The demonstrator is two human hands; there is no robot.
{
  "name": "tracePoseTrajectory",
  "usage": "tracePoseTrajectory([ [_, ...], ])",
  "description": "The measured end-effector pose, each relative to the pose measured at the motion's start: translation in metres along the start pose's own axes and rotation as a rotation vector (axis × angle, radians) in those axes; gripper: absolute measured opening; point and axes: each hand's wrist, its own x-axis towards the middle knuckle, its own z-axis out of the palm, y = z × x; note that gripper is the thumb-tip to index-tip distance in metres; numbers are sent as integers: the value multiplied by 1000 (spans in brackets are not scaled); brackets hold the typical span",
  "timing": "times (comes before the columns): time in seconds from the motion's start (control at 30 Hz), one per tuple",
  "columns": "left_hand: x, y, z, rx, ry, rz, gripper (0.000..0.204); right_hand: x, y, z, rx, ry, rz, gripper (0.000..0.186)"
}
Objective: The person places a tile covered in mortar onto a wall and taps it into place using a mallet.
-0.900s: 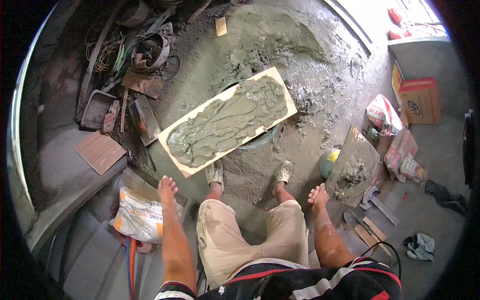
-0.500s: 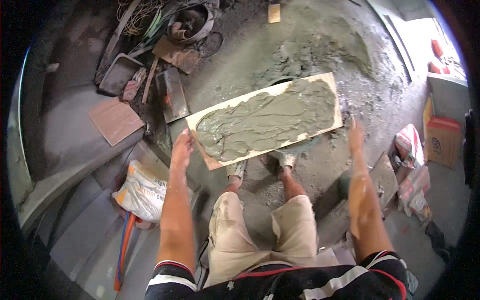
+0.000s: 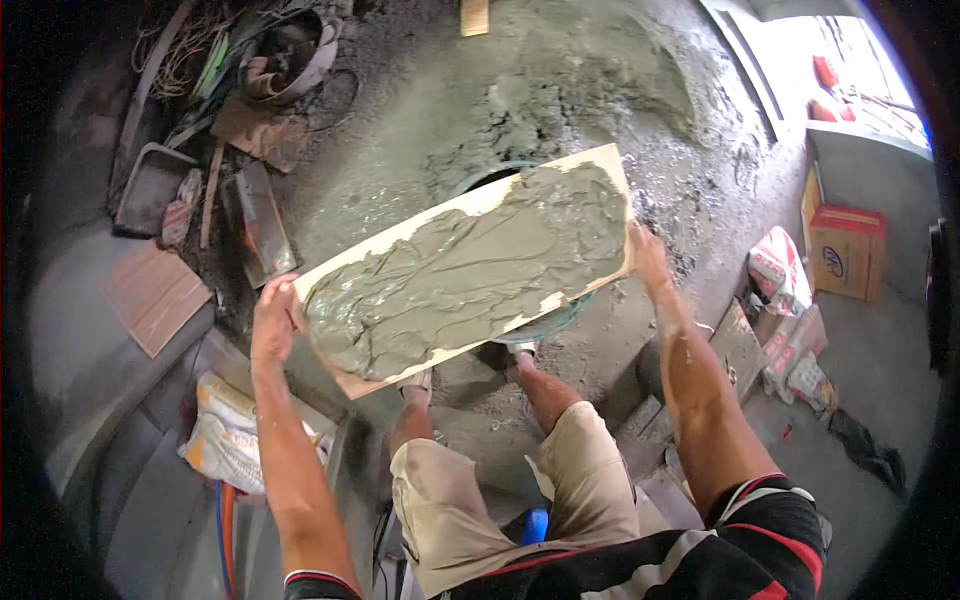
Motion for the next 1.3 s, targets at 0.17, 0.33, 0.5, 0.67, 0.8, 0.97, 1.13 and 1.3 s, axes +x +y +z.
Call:
tracePoseTrajectory([
  [0.17, 3, 4, 4, 117, 47, 22, 28, -6, -24, -8, -188, 61, -58, 34],
  [0.33, -11, 42, 1, -66, 92, 128, 15, -20, -20, -2, -99, 197, -52, 41],
  [0.5, -55, 109, 14, -337, -60, 300, 25, -70, -52, -38, -106, 246, -25, 37],
  [0.67, -81, 166, 44, -722, -428, 598, 38, -140, -169, -112, 475, 233, 229, 26],
  [0.8, -144, 226, 89, -924, -753, 707, 35, -189, -237, -191, 439, 178, 13, 34],
  [0.97, -153, 205, 106, -1095, -956, 978, 35, -253, -232, -236, 626, 120, -245, 50],
  [1.13, -151, 196, 110, -1275, -1026, 849, 18, -263, -258, -207, 993, 245, -866, 70],
  [1.3, -96, 151, 114, -1269, -1230, 782, 17, -258, -249, -190, 1055, 362, -1400, 83],
])
